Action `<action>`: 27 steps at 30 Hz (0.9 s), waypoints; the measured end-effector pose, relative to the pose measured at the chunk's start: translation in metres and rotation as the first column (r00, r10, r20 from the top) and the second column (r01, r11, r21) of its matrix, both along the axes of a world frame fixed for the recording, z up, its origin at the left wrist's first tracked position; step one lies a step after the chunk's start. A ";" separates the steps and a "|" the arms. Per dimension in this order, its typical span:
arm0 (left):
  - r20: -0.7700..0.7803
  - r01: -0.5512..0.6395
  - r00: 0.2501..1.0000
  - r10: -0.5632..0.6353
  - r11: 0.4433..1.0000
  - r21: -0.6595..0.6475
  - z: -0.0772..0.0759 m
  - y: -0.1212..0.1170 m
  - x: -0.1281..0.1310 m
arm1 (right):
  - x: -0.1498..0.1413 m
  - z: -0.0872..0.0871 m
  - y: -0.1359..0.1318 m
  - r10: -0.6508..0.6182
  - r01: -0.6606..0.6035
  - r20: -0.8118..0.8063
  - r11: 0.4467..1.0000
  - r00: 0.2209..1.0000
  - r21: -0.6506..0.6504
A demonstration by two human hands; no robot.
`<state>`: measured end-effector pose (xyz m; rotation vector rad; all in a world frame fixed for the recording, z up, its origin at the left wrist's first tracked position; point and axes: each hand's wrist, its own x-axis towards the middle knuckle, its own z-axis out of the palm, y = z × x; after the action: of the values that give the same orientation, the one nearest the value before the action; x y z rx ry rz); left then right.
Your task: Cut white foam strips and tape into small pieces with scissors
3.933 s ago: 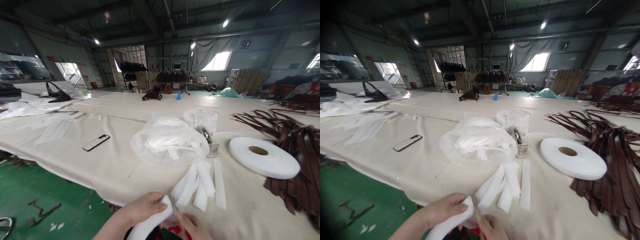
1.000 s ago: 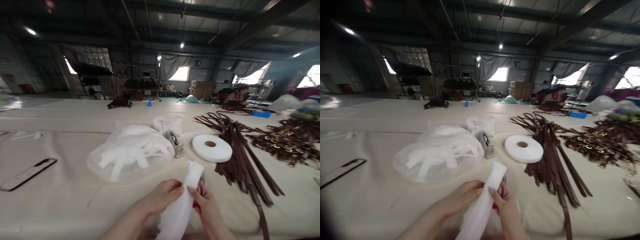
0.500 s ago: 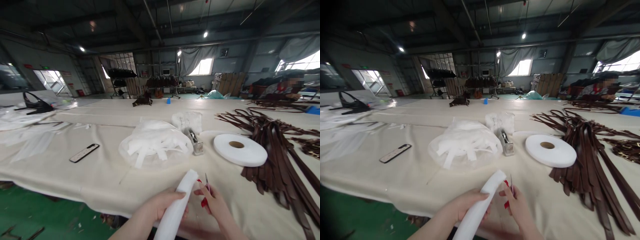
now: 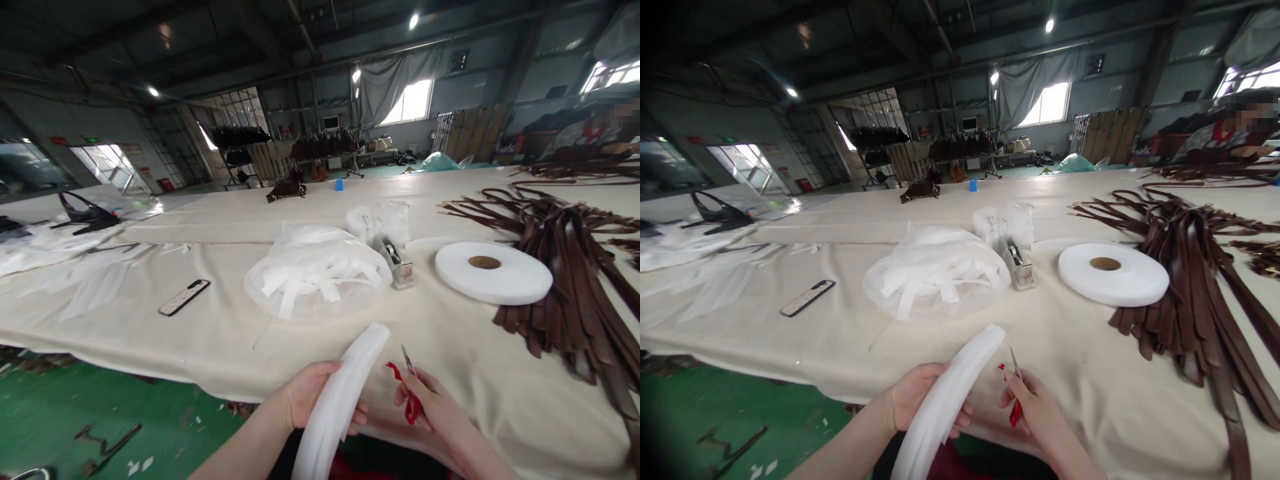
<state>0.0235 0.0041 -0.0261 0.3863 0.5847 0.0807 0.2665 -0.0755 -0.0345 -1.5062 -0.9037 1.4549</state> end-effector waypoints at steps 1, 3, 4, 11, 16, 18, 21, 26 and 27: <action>-0.003 -0.013 1.000 0.013 1.000 0.009 0.000 -0.001 -0.002 | -0.001 -0.001 0.001 0.004 -0.004 -0.003 1.000 1.000 -0.004; -0.040 -0.016 0.999 0.018 0.999 0.044 0.000 -0.003 -0.003 | -0.004 -0.002 0.003 0.013 -0.013 -0.008 1.000 1.000 -0.014; -0.072 -0.005 0.997 0.010 0.998 0.069 0.001 -0.004 -0.003 | -0.005 -0.002 0.004 0.017 -0.017 -0.008 1.000 1.000 -0.015; -0.179 -0.009 0.982 0.068 0.950 0.312 0.014 -0.007 0.012 | -0.023 -0.007 0.002 0.119 -0.120 -0.035 0.992 0.992 -0.029; -0.267 0.060 0.963 0.048 0.923 0.381 0.011 -0.010 0.011 | -0.032 -0.013 -0.007 0.198 -0.203 -0.118 0.979 0.973 -0.025; -0.286 0.050 0.956 0.062 0.929 0.367 0.008 -0.011 0.008 | -0.033 -0.014 -0.010 0.217 -0.224 -0.141 0.974 0.966 -0.033; -0.205 0.001 0.977 0.057 0.962 0.273 0.008 -0.013 0.004 | -0.034 -0.013 -0.012 0.245 -0.253 -0.140 0.966 0.959 -0.046; -0.071 -0.062 0.995 0.071 0.990 0.129 0.015 -0.016 -0.004 | -0.037 -0.008 -0.010 0.263 -0.271 -0.111 0.960 0.958 -0.071; -0.067 -0.069 0.995 0.078 0.990 0.125 0.016 -0.017 -0.006 | -0.038 -0.008 -0.010 0.250 -0.257 -0.110 0.964 0.962 -0.064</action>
<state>0.0172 -0.0133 -0.0103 0.4883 0.6665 0.1746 0.2285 -0.0850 -0.0424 -1.3965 -1.0172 1.7535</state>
